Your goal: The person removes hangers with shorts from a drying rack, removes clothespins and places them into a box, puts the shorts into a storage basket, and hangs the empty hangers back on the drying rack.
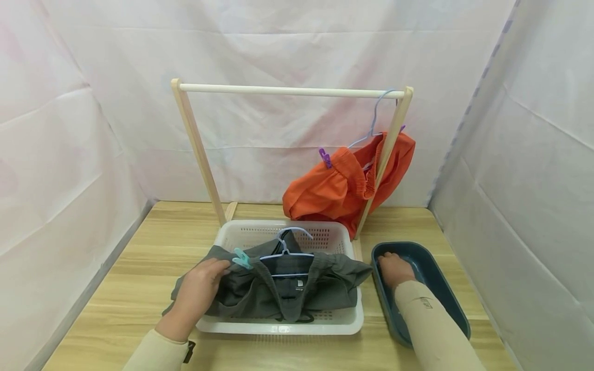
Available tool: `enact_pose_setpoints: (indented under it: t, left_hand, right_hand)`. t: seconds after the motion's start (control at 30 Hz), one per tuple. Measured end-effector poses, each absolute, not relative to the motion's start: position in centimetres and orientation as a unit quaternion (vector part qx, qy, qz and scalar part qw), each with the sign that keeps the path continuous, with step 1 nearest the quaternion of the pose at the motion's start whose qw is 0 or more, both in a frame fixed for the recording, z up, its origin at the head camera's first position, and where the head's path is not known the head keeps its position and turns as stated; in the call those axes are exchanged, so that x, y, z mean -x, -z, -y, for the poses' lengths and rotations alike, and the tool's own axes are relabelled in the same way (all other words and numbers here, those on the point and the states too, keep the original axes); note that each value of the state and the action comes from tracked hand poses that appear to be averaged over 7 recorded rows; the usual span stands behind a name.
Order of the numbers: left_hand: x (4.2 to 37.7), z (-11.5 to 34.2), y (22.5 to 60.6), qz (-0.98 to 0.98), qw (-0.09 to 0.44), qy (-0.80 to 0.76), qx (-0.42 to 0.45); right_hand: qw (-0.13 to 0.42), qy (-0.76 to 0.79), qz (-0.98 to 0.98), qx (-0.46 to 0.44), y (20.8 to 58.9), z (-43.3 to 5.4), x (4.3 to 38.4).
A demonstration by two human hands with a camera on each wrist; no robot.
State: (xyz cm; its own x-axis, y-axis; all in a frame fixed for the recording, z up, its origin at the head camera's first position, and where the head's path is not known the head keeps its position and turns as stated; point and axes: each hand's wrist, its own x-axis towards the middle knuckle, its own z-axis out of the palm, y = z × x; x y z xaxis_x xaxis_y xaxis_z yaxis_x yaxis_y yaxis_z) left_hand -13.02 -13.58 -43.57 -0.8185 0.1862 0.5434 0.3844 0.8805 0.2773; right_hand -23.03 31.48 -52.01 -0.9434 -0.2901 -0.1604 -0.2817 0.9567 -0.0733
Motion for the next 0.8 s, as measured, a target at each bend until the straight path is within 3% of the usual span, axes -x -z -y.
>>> enact_pose_setpoints:
  t: [0.8]
  left_hand:
    - [12.9, 13.6, 43.2, 0.933, 0.260, 0.194, 0.155]
  right_hand:
    - [0.026, 0.185, -0.982, 0.038, 47.5, -32.7, 21.4]
